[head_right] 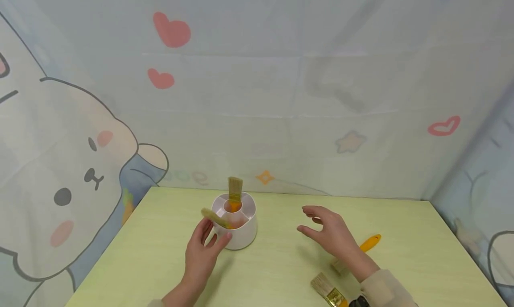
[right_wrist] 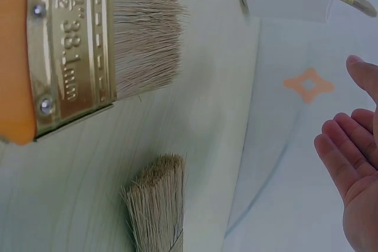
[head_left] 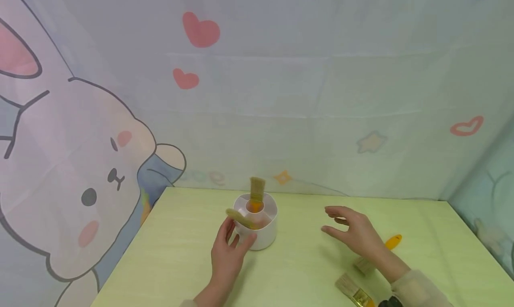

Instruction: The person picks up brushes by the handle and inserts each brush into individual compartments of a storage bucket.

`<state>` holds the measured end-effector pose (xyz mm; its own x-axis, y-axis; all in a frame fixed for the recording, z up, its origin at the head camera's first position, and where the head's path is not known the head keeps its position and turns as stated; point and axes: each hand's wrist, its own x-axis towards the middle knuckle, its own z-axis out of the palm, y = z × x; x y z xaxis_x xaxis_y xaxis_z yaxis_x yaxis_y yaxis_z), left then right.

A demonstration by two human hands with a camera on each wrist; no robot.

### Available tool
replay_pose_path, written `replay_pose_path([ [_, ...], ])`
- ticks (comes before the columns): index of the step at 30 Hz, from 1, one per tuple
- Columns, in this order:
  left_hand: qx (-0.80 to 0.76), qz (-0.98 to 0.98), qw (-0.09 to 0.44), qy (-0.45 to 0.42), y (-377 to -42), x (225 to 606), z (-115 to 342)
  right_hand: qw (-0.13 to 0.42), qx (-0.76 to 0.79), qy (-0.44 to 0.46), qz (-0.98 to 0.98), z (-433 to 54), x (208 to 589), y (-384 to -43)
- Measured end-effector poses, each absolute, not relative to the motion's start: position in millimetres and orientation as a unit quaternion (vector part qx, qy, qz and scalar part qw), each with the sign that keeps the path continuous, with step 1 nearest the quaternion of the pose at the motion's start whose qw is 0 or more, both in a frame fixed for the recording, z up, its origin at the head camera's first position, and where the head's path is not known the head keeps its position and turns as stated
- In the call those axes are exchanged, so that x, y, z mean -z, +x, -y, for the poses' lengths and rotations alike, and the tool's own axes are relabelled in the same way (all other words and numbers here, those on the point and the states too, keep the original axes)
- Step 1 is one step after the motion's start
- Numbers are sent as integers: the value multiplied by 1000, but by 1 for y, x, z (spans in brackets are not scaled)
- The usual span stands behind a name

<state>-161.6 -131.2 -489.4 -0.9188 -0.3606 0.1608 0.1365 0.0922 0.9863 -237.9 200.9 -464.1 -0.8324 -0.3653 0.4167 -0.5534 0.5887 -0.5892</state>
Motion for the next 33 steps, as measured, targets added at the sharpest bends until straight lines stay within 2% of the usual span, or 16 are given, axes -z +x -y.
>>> replay_pose_path([
  [15, 667, 716, 185, 90, -173, 491, 136, 119, -371, 251, 886, -204, 464, -237],
  [33, 686, 706, 137, 107, -125, 486, 109, 114, -366, 238, 892, -212, 460, -237],
])
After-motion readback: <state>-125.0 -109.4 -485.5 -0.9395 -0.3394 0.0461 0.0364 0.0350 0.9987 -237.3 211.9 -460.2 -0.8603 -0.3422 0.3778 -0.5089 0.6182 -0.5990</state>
